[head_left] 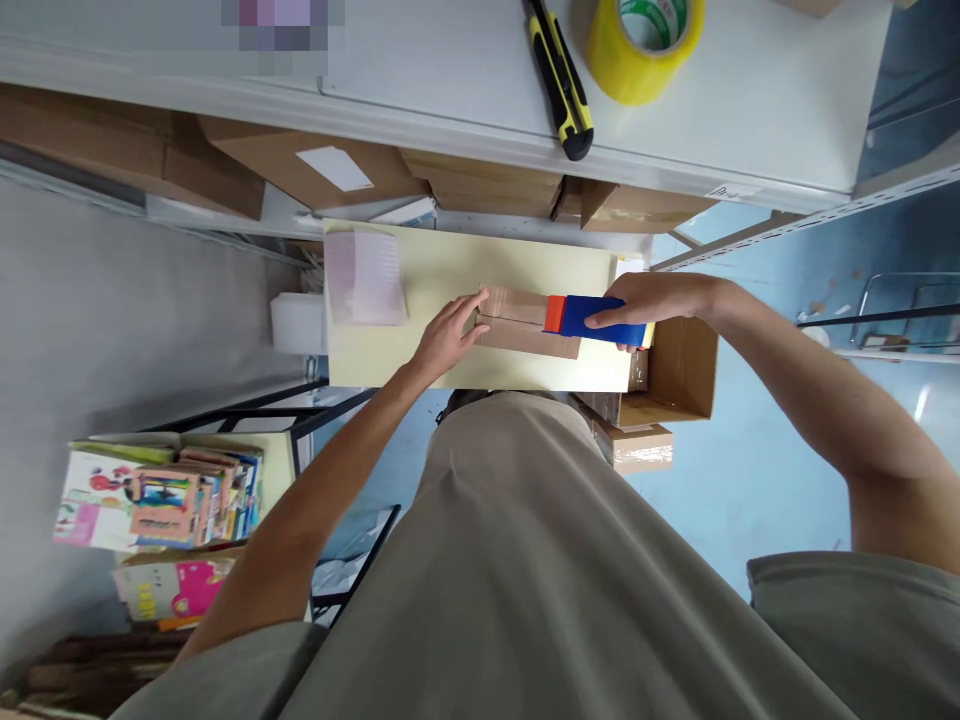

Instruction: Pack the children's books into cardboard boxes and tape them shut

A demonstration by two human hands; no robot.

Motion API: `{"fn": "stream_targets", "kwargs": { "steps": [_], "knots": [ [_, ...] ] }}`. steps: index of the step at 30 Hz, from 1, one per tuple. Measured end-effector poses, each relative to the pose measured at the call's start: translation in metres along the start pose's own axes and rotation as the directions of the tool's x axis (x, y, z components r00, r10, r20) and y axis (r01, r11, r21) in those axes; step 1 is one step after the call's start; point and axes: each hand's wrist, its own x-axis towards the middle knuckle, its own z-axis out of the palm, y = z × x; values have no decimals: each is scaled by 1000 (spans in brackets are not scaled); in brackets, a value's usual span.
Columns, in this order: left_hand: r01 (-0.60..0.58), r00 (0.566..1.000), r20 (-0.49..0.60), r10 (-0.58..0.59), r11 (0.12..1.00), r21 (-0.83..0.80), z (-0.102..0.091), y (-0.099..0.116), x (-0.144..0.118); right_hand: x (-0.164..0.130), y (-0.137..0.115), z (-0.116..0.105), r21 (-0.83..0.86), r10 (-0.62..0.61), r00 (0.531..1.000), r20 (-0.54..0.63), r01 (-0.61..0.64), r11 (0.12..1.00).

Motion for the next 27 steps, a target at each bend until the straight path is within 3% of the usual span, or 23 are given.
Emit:
{"fn": "stream_targets", "kwargs": {
  "steps": [7, 15, 21, 27],
  "knots": [
    [17, 1000, 6, -17, 1000, -6, 4, -3, -1, 3, 9, 5, 61, 9, 998, 55, -13, 998],
    [59, 998, 26, -61, 995, 81, 5, 5, -7, 1, 50, 7, 30, -22, 994, 105, 19, 999],
    [55, 997, 45, -60, 992, 118, 11, 15, -7, -10, 81, 13, 67, -53, 998, 45, 50, 997],
    [43, 997, 55, -52, 988, 146, 9, 22, -7, 3, 93, 26, 56, -52, 999, 10, 52, 997]
  ]
}}
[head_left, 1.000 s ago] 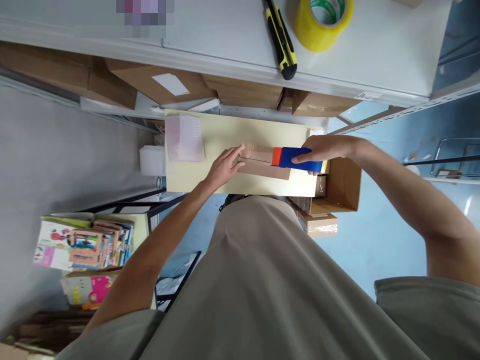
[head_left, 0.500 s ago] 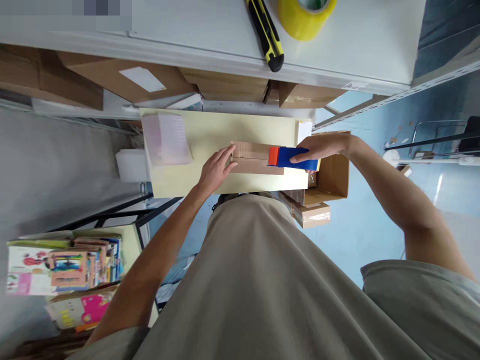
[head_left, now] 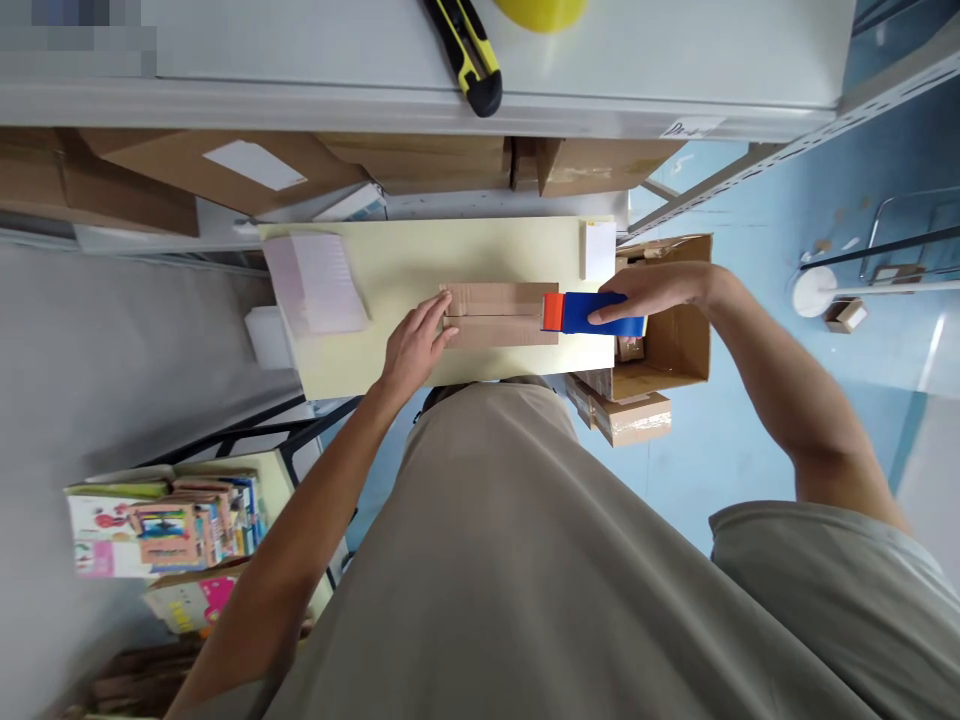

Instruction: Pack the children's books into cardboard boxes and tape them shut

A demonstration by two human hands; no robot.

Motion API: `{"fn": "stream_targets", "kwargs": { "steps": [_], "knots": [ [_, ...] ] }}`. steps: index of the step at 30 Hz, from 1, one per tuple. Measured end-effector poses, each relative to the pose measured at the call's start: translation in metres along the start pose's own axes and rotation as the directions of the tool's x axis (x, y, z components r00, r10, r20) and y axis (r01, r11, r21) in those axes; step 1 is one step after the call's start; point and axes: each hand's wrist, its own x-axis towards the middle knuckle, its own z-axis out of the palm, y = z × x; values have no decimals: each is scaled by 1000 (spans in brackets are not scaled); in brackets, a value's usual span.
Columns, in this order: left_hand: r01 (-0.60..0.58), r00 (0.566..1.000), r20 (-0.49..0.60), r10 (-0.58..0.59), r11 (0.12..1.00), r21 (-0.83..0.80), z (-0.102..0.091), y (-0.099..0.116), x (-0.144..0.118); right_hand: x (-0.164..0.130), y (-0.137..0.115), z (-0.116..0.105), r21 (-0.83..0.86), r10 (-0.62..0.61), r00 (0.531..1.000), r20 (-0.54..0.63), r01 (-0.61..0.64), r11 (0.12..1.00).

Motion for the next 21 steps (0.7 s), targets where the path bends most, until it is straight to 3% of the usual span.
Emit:
{"fn": "stream_targets", "kwargs": {
  "steps": [14, 21],
  "knots": [
    [24, 999, 29, -25, 999, 44, -5, 1, -2, 32, 27, 7, 21, -89, 995, 52, 88, 996],
    [110, 991, 53, -120, 980, 164, 1, 19, -9, 53, 43, 15, 30, -132, 991, -6, 132, 991]
  ]
}}
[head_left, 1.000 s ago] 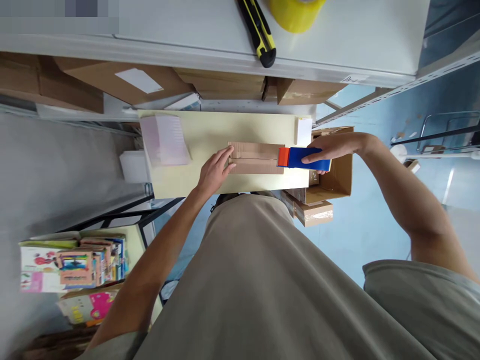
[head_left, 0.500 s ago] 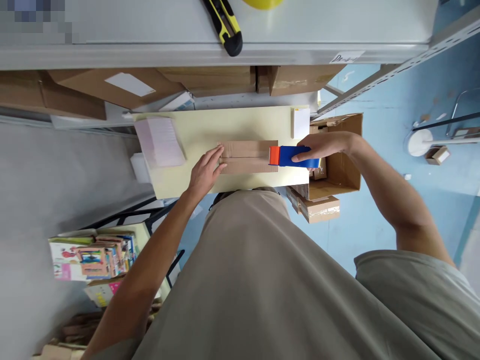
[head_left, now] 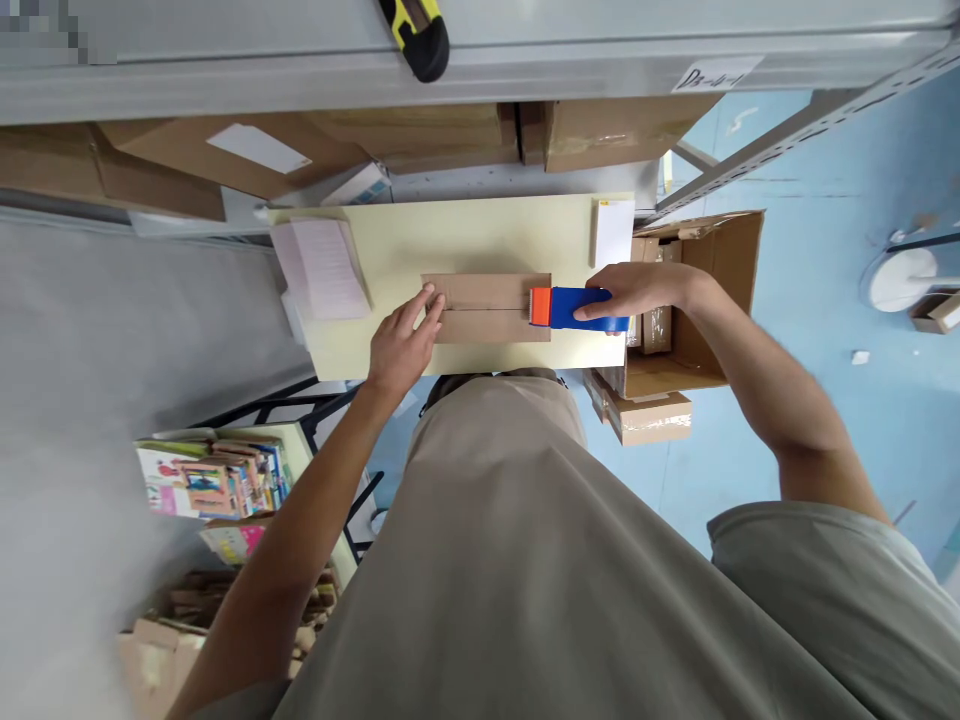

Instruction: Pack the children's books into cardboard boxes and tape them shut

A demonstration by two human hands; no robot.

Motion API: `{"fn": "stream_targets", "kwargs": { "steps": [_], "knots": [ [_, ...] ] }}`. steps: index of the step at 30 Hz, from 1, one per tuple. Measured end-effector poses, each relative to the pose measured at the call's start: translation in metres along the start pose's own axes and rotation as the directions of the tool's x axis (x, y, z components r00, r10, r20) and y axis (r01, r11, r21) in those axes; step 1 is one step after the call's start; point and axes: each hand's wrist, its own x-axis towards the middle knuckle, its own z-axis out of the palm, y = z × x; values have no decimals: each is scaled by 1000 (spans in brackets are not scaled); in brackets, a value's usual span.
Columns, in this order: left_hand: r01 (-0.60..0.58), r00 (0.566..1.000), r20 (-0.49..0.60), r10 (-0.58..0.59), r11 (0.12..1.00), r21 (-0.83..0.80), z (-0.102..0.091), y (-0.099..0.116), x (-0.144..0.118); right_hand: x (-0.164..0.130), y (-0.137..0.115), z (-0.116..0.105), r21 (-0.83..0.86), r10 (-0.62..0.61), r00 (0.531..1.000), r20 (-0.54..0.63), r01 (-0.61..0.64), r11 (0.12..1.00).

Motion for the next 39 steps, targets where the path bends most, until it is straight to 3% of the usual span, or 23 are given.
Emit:
{"fn": "stream_targets", "kwargs": {
  "steps": [6, 13, 17, 24, 33, 39],
  "knots": [
    [-18, 1000, 4, 18, 998, 55, 18, 44, 1, 2, 3, 2, 13, -13, 1000, -26, 14, 1000],
    [-212, 955, 209, 211, 977, -19, 35, 84, 50, 0, -3, 3, 11, 8, 1000, -23, -8, 1000],
    [-258, 931, 250, 264, 964, -57, 36, 87, 71, -2, -5, 3, -6, 4, 1000, 2, -4, 1000],
    [-241, 941, 222, 256, 966, -93, 33, 83, 72, -9, 0, 3, 91, -38, 999, 21, 35, 995],
    [-230, 941, 225, 251, 966, -118, 31, 87, 75, -69, 52, -18, 34, 118, 989, 86, -122, 992],
    [-256, 934, 237, 267, 964, -77, 33, 85, 73, -40, 46, 1, -136, 219, 976, 7, -216, 967]
  ]
}}
